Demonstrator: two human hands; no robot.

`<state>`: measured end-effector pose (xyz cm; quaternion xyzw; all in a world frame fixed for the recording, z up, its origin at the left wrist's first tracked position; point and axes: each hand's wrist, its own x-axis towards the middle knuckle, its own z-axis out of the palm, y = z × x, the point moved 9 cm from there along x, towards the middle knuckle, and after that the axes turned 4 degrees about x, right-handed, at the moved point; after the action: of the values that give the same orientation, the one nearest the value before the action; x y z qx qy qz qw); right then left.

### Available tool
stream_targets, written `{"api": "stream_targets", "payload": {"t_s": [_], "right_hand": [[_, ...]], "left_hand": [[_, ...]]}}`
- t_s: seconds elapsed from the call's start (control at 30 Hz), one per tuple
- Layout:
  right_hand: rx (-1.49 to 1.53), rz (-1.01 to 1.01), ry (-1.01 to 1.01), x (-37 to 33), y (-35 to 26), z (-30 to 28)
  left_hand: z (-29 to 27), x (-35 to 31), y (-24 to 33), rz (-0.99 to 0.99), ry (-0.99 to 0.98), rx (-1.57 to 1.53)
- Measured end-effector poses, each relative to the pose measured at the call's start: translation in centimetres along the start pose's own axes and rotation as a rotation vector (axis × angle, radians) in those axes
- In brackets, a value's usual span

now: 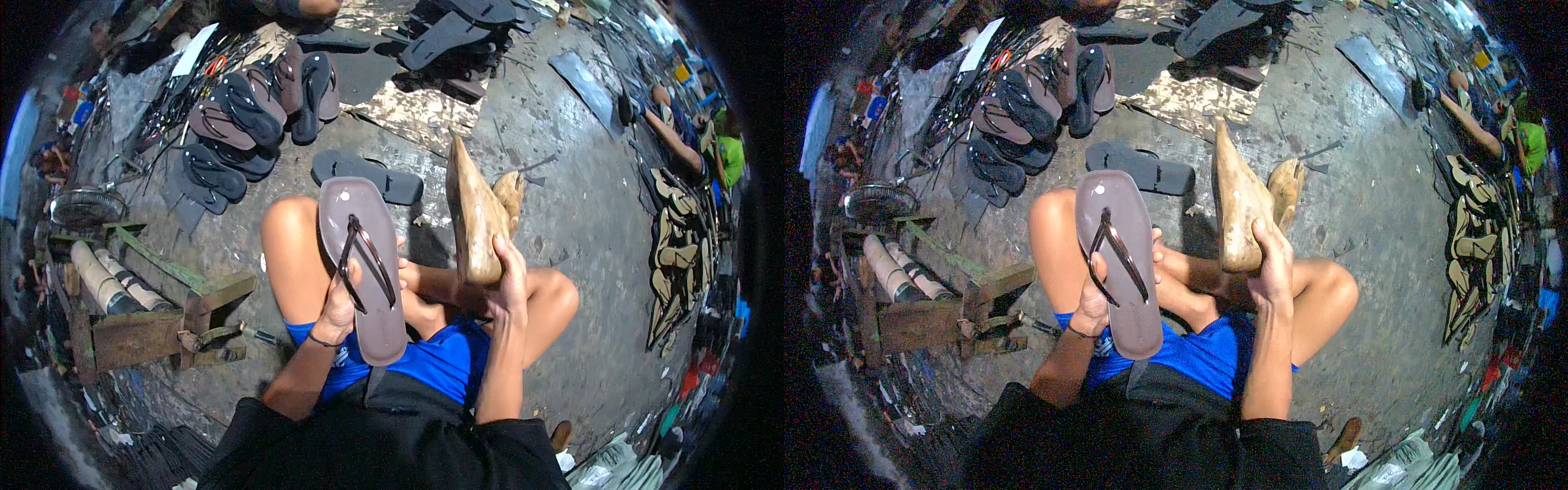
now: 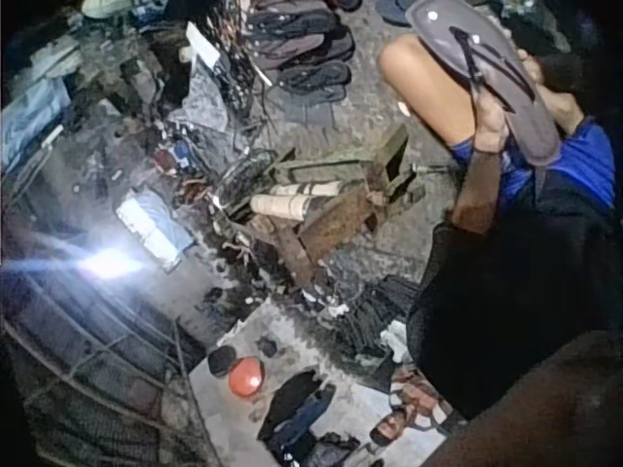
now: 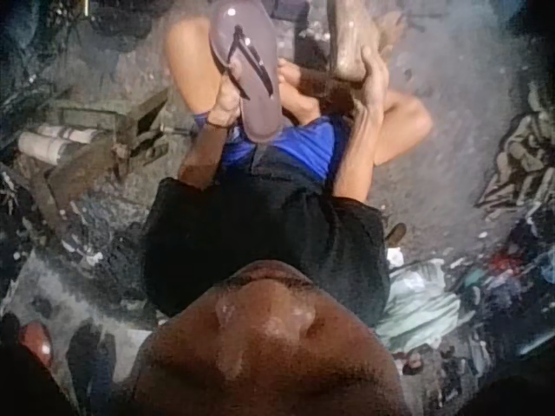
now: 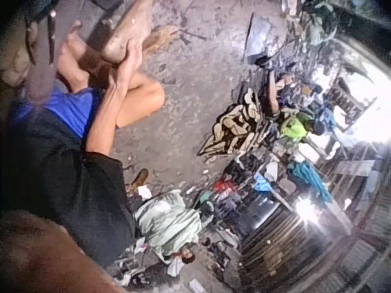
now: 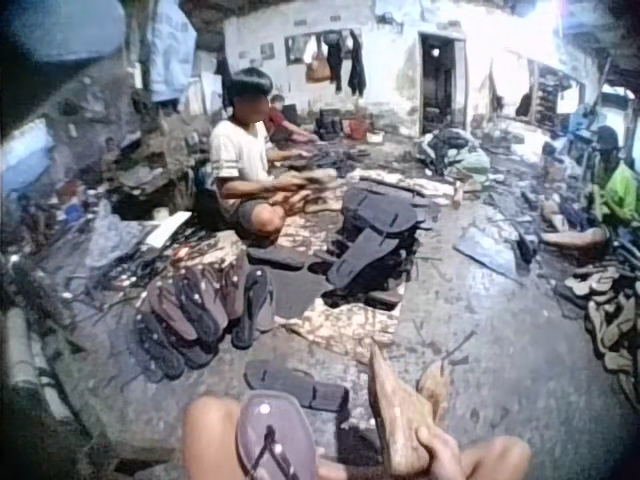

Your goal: The person sits on the floor and assembles flip-flops by attaching straps to soles. They repeatedly pick up a sole, align and press the strap into place, then set the finished pair aside.

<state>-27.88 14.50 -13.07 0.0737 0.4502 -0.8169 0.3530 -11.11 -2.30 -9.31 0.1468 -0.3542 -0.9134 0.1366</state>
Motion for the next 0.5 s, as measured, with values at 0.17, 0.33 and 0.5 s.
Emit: {"api": "stream_targets", "payload": {"t_s": [0.17,0.33,0.5], "right_hand": [[-0.154,-0.066,-0.02,-0.7,0.2,-1.7],[-1.105,-0.396,0.241,6.2,-0.6,0.1],[-0.883,-0.469,-0.067,-0.1,-0.8,6.6]], "left_hand": [[-1.4,1.4,-0.8,-0.003,0.046,-0.001],[0.2,2.7,0.0,0.067,0.041,0.213],[-1.6,5.3,0.4,0.012,0.24,0.533]]}}
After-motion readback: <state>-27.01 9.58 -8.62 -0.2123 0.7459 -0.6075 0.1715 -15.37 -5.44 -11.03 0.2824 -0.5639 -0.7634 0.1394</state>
